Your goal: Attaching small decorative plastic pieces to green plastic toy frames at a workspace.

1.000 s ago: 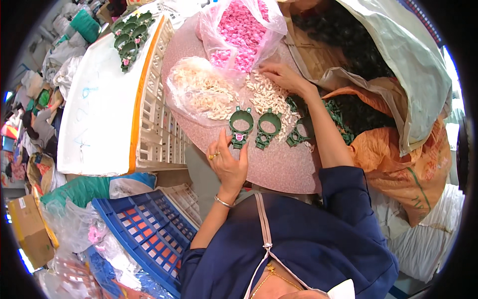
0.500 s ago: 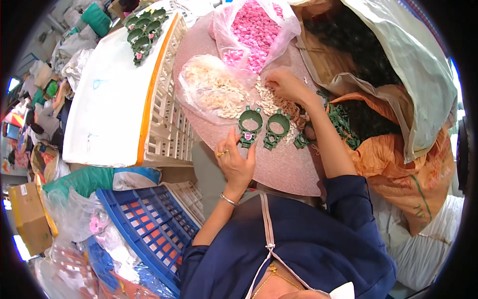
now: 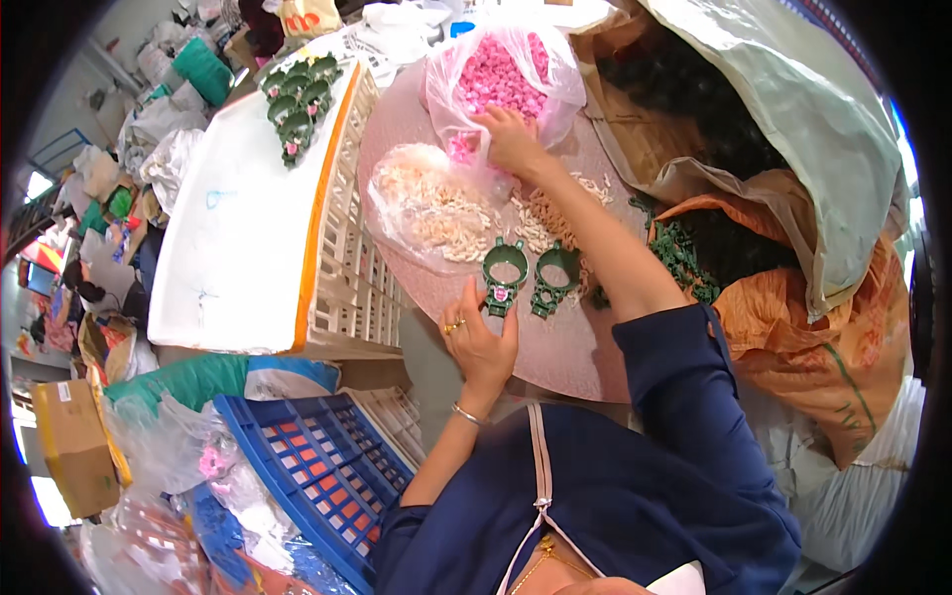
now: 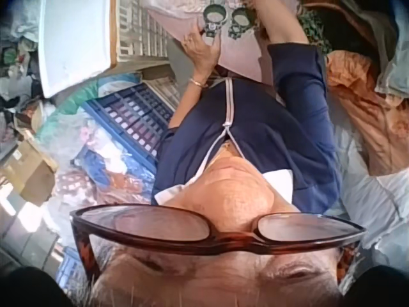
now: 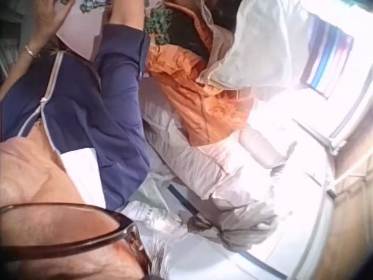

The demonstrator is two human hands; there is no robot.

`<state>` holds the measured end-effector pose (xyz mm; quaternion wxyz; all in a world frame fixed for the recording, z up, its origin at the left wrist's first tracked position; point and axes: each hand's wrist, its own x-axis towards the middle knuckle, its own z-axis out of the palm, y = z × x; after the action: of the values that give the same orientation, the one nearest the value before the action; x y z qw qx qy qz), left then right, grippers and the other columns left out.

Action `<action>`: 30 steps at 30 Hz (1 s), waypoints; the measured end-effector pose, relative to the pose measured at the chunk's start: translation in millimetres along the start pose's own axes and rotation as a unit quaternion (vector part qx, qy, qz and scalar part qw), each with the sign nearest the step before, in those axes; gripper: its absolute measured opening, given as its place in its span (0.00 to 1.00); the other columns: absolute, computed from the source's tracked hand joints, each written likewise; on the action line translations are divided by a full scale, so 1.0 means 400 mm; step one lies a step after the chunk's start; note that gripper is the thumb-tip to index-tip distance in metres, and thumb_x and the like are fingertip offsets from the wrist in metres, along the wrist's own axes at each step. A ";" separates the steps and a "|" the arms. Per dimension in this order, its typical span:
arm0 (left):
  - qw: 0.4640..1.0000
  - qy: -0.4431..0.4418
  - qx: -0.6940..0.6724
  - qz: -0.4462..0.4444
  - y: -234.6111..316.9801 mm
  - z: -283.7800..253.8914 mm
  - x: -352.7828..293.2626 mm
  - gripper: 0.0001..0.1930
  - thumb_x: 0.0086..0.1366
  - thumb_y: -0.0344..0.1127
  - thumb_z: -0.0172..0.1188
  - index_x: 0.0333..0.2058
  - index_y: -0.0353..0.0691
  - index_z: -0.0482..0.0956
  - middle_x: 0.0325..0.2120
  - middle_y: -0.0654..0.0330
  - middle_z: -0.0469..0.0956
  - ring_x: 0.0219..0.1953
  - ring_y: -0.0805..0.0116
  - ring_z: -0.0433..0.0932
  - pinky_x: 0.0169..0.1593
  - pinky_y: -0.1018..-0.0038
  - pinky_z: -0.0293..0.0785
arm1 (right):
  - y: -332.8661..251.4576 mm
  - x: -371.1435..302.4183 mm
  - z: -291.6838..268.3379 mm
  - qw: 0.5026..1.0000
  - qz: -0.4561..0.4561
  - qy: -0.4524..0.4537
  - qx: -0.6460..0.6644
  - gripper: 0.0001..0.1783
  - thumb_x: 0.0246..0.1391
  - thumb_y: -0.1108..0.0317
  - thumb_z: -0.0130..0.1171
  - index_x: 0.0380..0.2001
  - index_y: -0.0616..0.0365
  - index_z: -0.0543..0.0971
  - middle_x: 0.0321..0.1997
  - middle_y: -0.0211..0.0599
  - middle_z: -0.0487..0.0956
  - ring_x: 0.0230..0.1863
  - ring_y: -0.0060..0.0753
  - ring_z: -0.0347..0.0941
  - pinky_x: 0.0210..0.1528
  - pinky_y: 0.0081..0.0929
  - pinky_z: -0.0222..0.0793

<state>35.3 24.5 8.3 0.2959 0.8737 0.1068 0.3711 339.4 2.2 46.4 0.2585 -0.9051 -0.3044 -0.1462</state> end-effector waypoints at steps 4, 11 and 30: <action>1.000 -0.001 0.013 0.007 0.008 -0.006 0.000 0.38 0.52 0.34 0.73 0.61 0.31 0.67 0.39 0.57 0.80 0.43 0.56 0.75 0.52 0.58 0.66 | 0.048 0.004 0.011 0.995 0.058 -0.073 -0.029 0.28 0.60 0.55 0.44 0.64 0.33 0.71 0.69 0.32 0.69 0.69 0.51 0.60 0.68 0.75 0.42; 1.000 0.003 0.002 0.000 0.004 -0.001 0.003 0.39 0.52 0.34 0.73 0.61 0.32 0.67 0.40 0.57 0.80 0.44 0.56 0.75 0.53 0.58 0.66 | 0.082 -0.036 0.009 0.994 0.039 -0.066 -0.075 0.28 0.62 0.50 0.40 0.63 0.40 0.71 0.68 0.37 0.70 0.69 0.51 0.62 0.68 0.64 0.50; 1.000 -0.007 -0.006 -0.005 -0.002 -0.013 0.002 0.44 0.48 0.38 0.77 0.63 0.34 0.66 0.40 0.59 0.82 0.44 0.59 0.73 0.55 0.59 0.62 | -0.027 -0.269 -0.284 0.978 0.032 -0.031 0.203 0.15 0.64 0.62 0.60 0.41 0.64 0.83 0.28 0.28 0.80 0.30 0.16 0.72 0.34 0.21 0.68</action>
<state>32.1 27.7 11.4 0.3035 0.8741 0.1070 0.3640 237.6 -104.8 98.5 0.4322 -0.8469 -0.3067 -0.0450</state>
